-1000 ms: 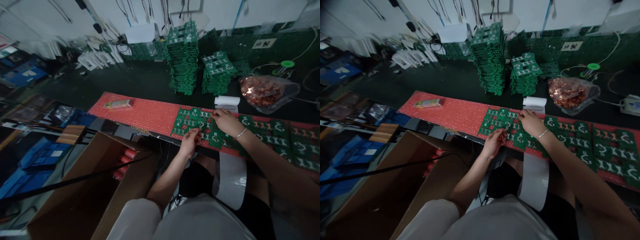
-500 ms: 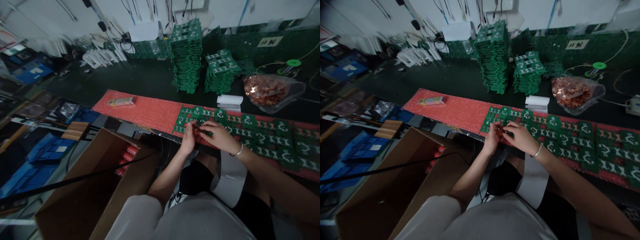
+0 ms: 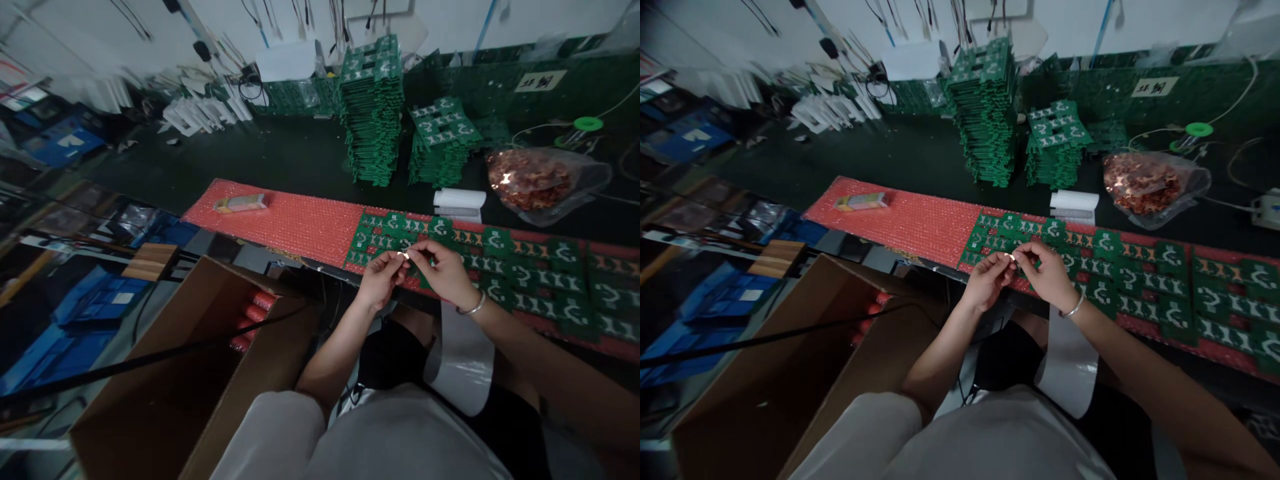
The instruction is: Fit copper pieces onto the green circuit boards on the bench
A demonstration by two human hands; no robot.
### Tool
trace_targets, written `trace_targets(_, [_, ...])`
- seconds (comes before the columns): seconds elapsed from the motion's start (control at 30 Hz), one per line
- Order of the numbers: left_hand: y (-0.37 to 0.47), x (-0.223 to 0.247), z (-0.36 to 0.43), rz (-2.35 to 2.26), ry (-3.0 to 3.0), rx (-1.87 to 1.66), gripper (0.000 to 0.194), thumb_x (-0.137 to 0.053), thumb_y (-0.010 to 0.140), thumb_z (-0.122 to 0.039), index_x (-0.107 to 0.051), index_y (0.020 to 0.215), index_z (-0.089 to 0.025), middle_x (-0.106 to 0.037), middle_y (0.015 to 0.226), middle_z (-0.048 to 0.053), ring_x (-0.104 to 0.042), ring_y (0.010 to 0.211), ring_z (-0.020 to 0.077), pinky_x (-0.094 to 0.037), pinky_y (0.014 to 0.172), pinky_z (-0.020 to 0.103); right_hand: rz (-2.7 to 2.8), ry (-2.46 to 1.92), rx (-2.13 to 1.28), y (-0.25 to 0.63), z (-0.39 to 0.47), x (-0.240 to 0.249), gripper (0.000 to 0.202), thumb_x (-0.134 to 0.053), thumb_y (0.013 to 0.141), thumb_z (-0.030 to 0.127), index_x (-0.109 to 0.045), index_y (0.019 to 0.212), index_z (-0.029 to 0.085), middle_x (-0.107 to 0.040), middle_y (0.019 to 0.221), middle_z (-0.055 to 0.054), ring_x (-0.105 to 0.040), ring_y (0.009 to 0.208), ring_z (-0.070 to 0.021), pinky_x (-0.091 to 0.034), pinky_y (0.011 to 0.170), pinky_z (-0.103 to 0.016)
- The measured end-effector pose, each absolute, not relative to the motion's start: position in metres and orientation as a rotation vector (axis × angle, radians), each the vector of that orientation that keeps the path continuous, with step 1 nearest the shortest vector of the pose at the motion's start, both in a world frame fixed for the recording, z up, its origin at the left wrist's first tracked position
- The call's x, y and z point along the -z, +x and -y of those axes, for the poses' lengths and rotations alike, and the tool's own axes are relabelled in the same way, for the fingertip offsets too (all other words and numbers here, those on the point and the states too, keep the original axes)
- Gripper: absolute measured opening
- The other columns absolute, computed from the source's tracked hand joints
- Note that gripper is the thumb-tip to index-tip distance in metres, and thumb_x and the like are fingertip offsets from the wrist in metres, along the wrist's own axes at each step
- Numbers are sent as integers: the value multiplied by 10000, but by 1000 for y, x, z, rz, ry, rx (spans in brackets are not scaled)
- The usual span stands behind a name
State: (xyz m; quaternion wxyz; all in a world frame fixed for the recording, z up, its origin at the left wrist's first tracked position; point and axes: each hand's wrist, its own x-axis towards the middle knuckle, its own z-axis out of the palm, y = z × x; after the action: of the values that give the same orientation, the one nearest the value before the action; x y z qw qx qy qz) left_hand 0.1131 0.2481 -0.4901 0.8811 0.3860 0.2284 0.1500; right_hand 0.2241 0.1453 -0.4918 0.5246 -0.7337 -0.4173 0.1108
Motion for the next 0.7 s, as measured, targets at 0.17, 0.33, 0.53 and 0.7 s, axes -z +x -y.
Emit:
trace_targets(0.17, [110,494,-257,-477,945,-263,425,-825,668,-476,-605,737,-120,-468,562,-44,-334,476,32,-198,480,212,1391,-1757,-62,226,-136,478,135,-544,957,326,-641,952,231,-662,914,-56,-634,892,-207,-529,834,-366])
trace_targets(0.33, [104,494,-270,-423,1183,-112,449,-798,685,-523,-604,691,-118,-434,513,-54,-307,455,32,-176,478,233,1808,-1771,-47,237,-130,466,198,-548,957,301,-665,1105,240,-657,1005,-71,-606,983,-230,-515,931,-418])
trace_targets(0.53, [106,492,-266,-494,1105,-220,524,-742,723,-602,-659,905,-118,-522,692,-19,-372,505,39,-199,480,220,1582,-1911,139,278,-150,495,221,-524,964,355,-678,995,200,-654,967,-91,-615,953,-237,-523,896,-410])
trace_targets(0.7, [106,496,-261,-515,1135,-215,545,-734,716,-620,-665,923,-120,-550,724,-7,-415,537,53,-251,496,218,1513,-2084,228,314,-168,530,266,-485,961,343,-690,952,173,-637,928,-111,-592,936,-267,-516,878,-442])
